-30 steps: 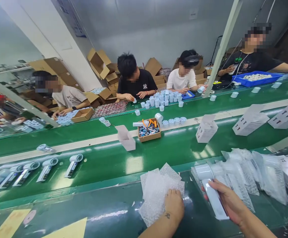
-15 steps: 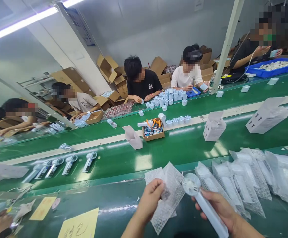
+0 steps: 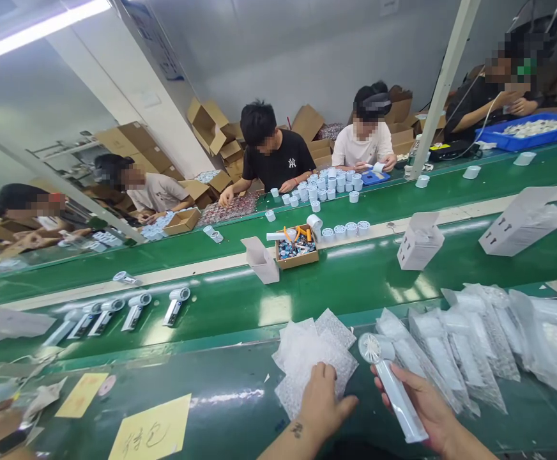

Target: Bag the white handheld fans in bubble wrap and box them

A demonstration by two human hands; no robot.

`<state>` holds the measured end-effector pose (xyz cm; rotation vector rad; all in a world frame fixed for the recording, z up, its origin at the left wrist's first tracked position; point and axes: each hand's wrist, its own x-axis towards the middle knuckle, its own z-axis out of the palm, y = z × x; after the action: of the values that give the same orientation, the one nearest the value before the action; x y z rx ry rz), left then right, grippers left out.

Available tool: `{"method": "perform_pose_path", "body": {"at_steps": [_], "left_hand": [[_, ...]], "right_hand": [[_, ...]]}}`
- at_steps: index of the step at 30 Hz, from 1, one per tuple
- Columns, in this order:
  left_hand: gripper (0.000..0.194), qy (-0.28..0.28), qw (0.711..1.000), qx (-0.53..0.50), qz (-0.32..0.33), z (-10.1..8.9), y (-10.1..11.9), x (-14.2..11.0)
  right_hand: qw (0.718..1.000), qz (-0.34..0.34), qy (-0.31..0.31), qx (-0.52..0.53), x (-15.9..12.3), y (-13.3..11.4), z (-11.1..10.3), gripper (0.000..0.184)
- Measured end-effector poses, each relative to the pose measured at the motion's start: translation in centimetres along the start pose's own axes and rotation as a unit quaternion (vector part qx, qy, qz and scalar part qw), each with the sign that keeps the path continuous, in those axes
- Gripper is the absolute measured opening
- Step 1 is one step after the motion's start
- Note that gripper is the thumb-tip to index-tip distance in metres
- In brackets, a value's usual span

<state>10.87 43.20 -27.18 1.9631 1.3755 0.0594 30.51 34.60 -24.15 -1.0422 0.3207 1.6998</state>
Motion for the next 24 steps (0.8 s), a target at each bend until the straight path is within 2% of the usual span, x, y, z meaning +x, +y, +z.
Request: {"method": "perform_pose_path", "body": {"at_steps": [2,4,7,11,13,16,18,21,23,24], "left_hand": [[0.033,-0.065,0.995,0.069,0.008,2.1,0.1,-0.7],[0.025,-0.082,0.994,0.07,-0.001,2.7,-0.2,-0.5],[0.023,-0.081,0.997,0.019,-0.001,1.5,-0.6,0.3],[0.023,-0.072,0.995,-0.067,-0.009,-0.5,-0.4,0.5],[0.022,-0.071,0.982,-0.172,-0.032,-1.2,-0.3,0.1],[0.02,0.0,0.93,-0.359,-0.084,-2.4,-0.3,-0.7],[0.021,0.073,0.915,-0.388,-0.083,-3.4,0.1,-1.4],[0.02,0.164,0.936,-0.311,0.013,-4.7,1.1,-2.7],[0.018,0.216,0.942,-0.22,0.135,-5.1,1.6,-3.6],[0.017,0.231,0.935,-0.17,0.207,-5.2,1.8,-3.9]], "right_hand": [[1.0,0.004,0.012,-0.01,-0.1,0.5,-0.5,0.024],[0.999,-0.002,0.013,-0.029,-0.2,0.8,-1.0,0.027],[0.997,0.004,-0.024,-0.073,-0.2,1.4,-1.0,0.032],[0.977,0.066,-0.157,-0.126,0.3,2.6,0.7,0.046],[0.966,0.074,-0.203,-0.144,0.8,2.9,1.9,0.05],[0.964,0.054,-0.186,-0.184,1.5,2.9,3.1,0.043],[0.965,0.047,-0.149,-0.21,1.7,2.7,3.4,0.038],[0.966,0.047,-0.122,-0.224,1.2,2.7,3.8,0.036],[0.966,0.041,-0.115,-0.226,0.8,3.0,4.2,0.037],[0.967,0.031,-0.108,-0.228,0.5,3.2,4.4,0.04]]}}
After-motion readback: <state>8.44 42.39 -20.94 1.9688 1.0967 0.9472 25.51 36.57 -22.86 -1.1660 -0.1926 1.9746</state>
